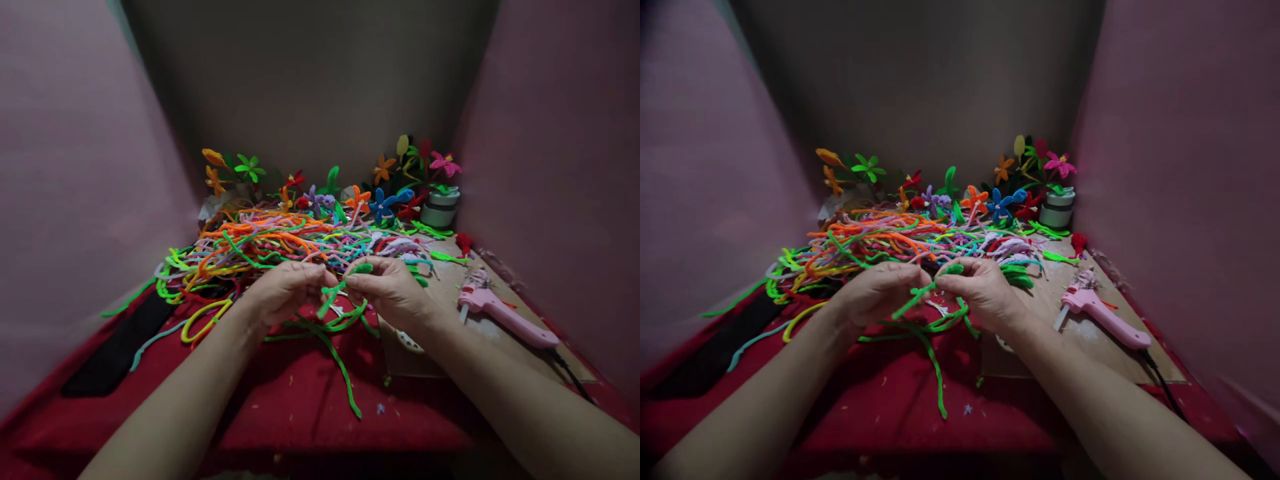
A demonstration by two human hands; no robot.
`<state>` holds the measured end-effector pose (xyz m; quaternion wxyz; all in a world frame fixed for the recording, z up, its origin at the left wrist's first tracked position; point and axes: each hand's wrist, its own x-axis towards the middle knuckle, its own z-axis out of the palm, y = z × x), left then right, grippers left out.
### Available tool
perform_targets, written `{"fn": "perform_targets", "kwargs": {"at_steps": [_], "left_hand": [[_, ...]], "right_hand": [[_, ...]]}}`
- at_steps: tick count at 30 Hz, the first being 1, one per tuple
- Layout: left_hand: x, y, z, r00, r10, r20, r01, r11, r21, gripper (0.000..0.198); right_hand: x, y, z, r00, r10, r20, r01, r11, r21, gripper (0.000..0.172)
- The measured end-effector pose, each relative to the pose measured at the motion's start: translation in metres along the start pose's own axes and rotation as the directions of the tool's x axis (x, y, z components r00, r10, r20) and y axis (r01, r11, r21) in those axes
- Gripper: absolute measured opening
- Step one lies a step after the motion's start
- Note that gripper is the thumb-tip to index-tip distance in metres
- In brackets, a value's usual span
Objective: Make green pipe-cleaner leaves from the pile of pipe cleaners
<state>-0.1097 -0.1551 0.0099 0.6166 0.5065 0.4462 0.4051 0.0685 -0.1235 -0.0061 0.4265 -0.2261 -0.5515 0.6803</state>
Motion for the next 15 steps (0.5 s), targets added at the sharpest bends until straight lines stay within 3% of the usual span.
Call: {"fn": "perform_targets", "kwargs": {"at_steps": [3, 8, 12, 14, 15], "left_hand": [[0.000, -0.009, 0.002, 0.976, -0.115, 0.186, 0.141, 0.980, -0.138, 0.031], [-0.006, -0.016, 0.009, 0.947, -0.091, 0.307, 0.163, 0.962, -0.218, 0.035], [-0.007, -0.013, 0.014, 0.982, -0.066, 0.178, 0.097, 0.980, -0.174, 0.029], [-0.006, -0.014, 0.017, 0.999, 0.005, 0.037, -0.008, 0.996, 0.092, 0.029], [-0.006, -0.016, 0.019, 0.993, 0.112, -0.043, -0.093, 0.944, 0.317, 0.029]], "right_hand": [[-0.004, -0.004, 0.003, 0.998, 0.015, 0.059, -0.015, 1.000, -0.002, 0.010], [-0.007, -0.007, 0.004, 0.998, -0.054, 0.037, 0.060, 0.983, -0.175, 0.010], [-0.008, -0.007, 0.006, 0.994, -0.105, -0.026, 0.095, 0.960, -0.263, 0.008], [-0.008, -0.004, 0.009, 0.980, -0.160, -0.116, 0.117, 0.943, -0.312, 0.005], [-0.008, -0.002, 0.010, 0.970, -0.175, -0.168, 0.110, 0.935, -0.337, 0.004]]}}
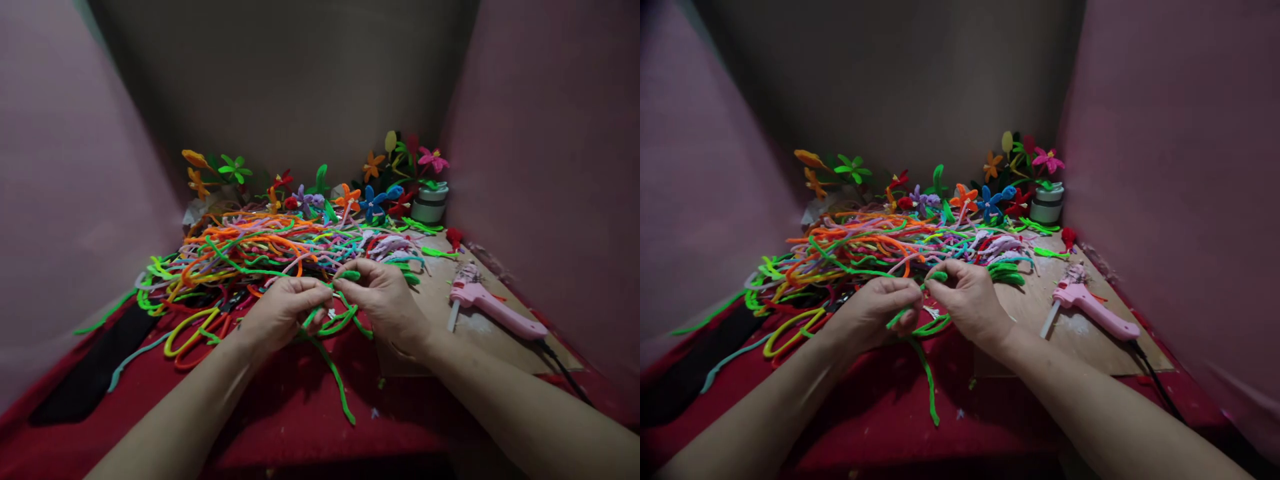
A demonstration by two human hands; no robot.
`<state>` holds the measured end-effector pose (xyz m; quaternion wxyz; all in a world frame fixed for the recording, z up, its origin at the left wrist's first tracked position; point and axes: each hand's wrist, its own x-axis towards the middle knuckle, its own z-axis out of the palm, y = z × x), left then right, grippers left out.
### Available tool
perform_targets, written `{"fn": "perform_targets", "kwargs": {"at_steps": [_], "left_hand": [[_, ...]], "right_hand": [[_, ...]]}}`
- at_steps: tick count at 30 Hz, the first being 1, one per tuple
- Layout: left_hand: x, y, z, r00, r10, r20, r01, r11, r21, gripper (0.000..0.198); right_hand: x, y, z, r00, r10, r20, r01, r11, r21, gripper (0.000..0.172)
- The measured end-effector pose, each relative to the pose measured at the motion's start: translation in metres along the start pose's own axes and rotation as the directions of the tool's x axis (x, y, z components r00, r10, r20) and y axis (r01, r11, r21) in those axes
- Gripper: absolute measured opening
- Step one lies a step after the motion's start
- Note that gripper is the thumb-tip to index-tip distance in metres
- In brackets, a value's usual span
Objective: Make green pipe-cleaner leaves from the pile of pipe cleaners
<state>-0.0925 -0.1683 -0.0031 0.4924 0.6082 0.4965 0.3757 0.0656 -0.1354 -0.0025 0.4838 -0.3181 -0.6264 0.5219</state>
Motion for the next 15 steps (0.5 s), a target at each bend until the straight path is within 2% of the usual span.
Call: {"fn": "perform_targets", "kwargs": {"at_steps": [1, 2, 3, 5, 6, 7, 8, 9, 13, 15], "left_hand": [[0.000, -0.002, 0.002, 0.987, 0.132, -0.094, -0.102, 0.957, 0.273, 0.028], [-0.001, -0.004, 0.004, 0.945, 0.295, -0.138, -0.176, 0.819, 0.546, 0.027], [-0.001, -0.006, 0.006, 0.887, 0.447, -0.117, -0.209, 0.614, 0.761, 0.027], [-0.003, -0.011, 0.009, 0.809, 0.587, 0.024, -0.194, 0.229, 0.954, 0.026], [-0.003, -0.012, 0.009, 0.798, 0.597, 0.086, -0.184, 0.104, 0.977, 0.025], [-0.003, -0.014, 0.009, 0.794, 0.596, 0.122, -0.179, 0.038, 0.983, 0.024], [-0.002, -0.015, 0.009, 0.793, 0.595, 0.130, -0.183, 0.030, 0.983, 0.022], [-0.001, -0.015, 0.008, 0.800, 0.590, 0.112, -0.190, 0.072, 0.979, 0.020], [0.002, -0.015, 0.005, 0.874, 0.483, -0.059, -0.161, 0.402, 0.901, 0.018], [0.002, -0.014, 0.006, 0.878, 0.460, -0.130, -0.104, 0.448, 0.888, 0.019]], "right_hand": [[0.000, 0.003, 0.002, 0.999, 0.013, -0.050, -0.014, 1.000, -0.021, 0.003], [0.000, 0.005, 0.004, 0.995, 0.038, -0.089, -0.041, 0.999, -0.034, 0.003], [0.001, 0.009, 0.005, 0.992, 0.065, -0.111, -0.069, 0.997, -0.032, 0.003], [0.002, 0.014, 0.007, 0.987, 0.095, -0.129, -0.097, 0.995, -0.008, 0.004], [0.002, 0.017, 0.008, 0.985, 0.110, -0.133, -0.109, 0.994, 0.014, 0.004], [0.003, 0.018, 0.008, 0.982, 0.128, -0.139, -0.124, 0.992, 0.036, 0.005], [0.004, 0.020, 0.007, 0.978, 0.152, -0.144, -0.145, 0.988, 0.060, 0.006], [0.004, 0.020, 0.007, 0.974, 0.175, -0.146, -0.164, 0.983, 0.081, 0.006], [0.005, 0.021, 0.005, 0.974, 0.177, -0.143, -0.166, 0.983, 0.080, 0.005], [0.005, 0.021, 0.005, 0.979, 0.141, -0.146, -0.135, 0.989, 0.054, 0.006]]}}
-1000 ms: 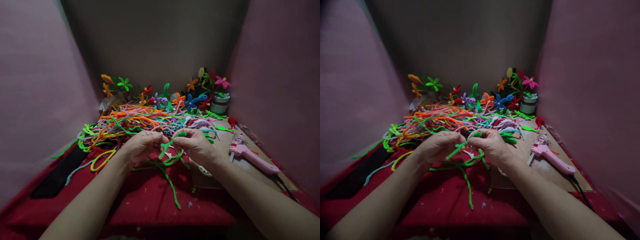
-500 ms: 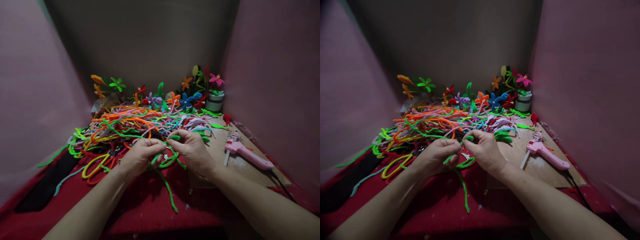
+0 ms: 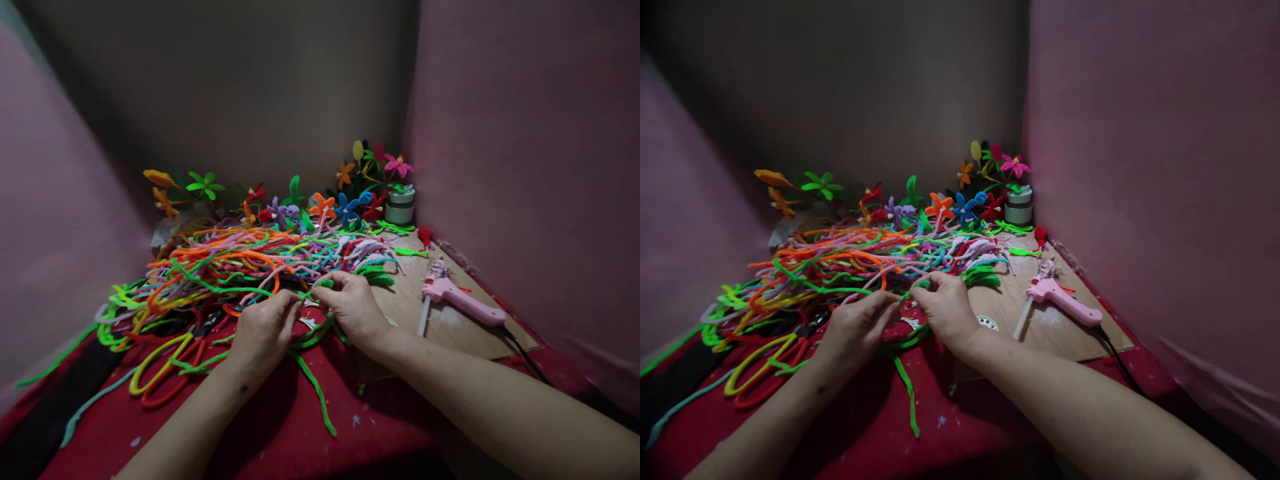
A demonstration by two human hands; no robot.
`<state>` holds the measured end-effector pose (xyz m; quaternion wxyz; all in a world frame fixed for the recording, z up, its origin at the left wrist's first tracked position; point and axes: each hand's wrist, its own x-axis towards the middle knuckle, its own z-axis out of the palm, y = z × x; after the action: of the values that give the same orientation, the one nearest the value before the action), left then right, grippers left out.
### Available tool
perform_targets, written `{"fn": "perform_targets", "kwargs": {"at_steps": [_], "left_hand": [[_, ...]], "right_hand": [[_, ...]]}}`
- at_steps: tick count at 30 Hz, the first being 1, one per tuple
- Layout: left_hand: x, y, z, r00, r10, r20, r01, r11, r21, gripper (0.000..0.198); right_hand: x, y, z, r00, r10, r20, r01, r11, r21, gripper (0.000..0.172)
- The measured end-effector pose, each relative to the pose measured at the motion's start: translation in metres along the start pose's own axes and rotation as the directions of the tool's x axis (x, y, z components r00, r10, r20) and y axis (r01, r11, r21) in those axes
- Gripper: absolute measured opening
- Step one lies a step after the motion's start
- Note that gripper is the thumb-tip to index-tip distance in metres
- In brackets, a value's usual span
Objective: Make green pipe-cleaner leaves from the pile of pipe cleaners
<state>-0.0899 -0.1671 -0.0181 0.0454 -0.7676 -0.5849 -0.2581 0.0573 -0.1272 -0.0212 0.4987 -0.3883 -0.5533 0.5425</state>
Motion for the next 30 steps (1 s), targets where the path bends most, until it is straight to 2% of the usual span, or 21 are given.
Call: {"fn": "perform_targets", "kwargs": {"at_steps": [3, 6, 9, 13, 16, 18, 20, 21, 22, 23, 24, 25, 27, 28, 30], "left_hand": [[0.000, 0.003, -0.002, 0.996, -0.071, -0.053, 0.070, 0.997, -0.011, 0.021], [0.003, 0.006, -0.006, 0.987, -0.157, -0.021, 0.152, 0.979, -0.138, 0.021], [0.005, 0.006, -0.009, 0.979, -0.206, -0.003, 0.201, 0.958, -0.204, 0.019], [0.004, 0.006, -0.010, 0.976, -0.216, -0.020, 0.206, 0.952, -0.226, 0.016], [0.003, 0.004, -0.010, 0.967, -0.251, -0.042, 0.232, 0.938, -0.259, 0.014], [0.003, 0.001, -0.009, 0.954, -0.298, -0.037, 0.272, 0.910, -0.314, 0.016], [0.005, -0.003, -0.008, 0.938, -0.347, -0.026, 0.309, 0.866, -0.393, 0.018], [0.007, -0.004, -0.008, 0.931, -0.364, -0.023, 0.318, 0.843, -0.433, 0.018], [0.009, -0.004, -0.007, 0.930, -0.368, -0.019, 0.317, 0.827, -0.464, 0.018], [0.013, -0.004, -0.007, 0.936, -0.351, -0.014, 0.301, 0.824, -0.480, 0.017], [0.018, -0.002, -0.007, 0.949, -0.316, -0.011, 0.272, 0.834, -0.481, 0.016], [0.024, 0.001, -0.006, 0.963, -0.268, -0.003, 0.235, 0.852, -0.468, 0.015], [0.036, 0.011, -0.005, 0.985, -0.167, 0.043, 0.169, 0.883, -0.437, 0.012], [0.043, 0.017, -0.003, 0.989, -0.129, 0.077, 0.150, 0.890, -0.431, 0.011], [0.054, 0.028, 0.004, 0.982, -0.078, 0.169, 0.146, 0.886, -0.439, 0.010]], "right_hand": [[-0.001, 0.001, 0.001, 0.994, -0.108, -0.006, 0.107, 0.993, -0.047, 0.008], [-0.002, 0.003, 0.000, 0.983, -0.182, 0.003, 0.182, 0.982, -0.050, 0.009], [0.000, 0.005, -0.001, 0.989, -0.147, 0.020, 0.147, 0.989, -0.009, 0.010], [0.005, 0.008, -0.002, 0.995, -0.098, 0.035, 0.098, 0.995, -0.001, 0.017], [0.007, 0.011, -0.001, 0.993, -0.109, -0.040, 0.105, 0.991, -0.084, 0.023], [0.004, 0.010, -0.001, 0.969, -0.195, -0.150, 0.161, 0.964, -0.212, 0.023], [-0.003, 0.006, -0.002, 0.908, -0.367, -0.202, 0.283, 0.893, -0.349, 0.017], [-0.008, 0.003, -0.001, 0.865, -0.473, -0.167, 0.378, 0.834, -0.402, 0.013], [-0.014, 0.000, -0.001, 0.807, -0.586, -0.072, 0.505, 0.748, -0.430, 0.009], [-0.020, -0.003, 0.000, 0.718, -0.692, 0.068, 0.650, 0.633, -0.420, 0.004], [-0.025, -0.005, 0.002, 0.615, -0.757, 0.221, 0.770, 0.515, -0.377, 0.003], [-0.030, -0.006, 0.004, 0.512, -0.794, 0.327, 0.849, 0.410, -0.333, 0.005], [-0.036, -0.005, 0.008, 0.363, -0.828, 0.427, 0.925, 0.264, -0.274, 0.010], [-0.037, -0.004, 0.009, 0.321, -0.837, 0.444, 0.939, 0.218, -0.267, 0.013], [-0.037, -0.001, 0.011, 0.287, -0.852, 0.438, 0.943, 0.172, -0.285, 0.018]]}}
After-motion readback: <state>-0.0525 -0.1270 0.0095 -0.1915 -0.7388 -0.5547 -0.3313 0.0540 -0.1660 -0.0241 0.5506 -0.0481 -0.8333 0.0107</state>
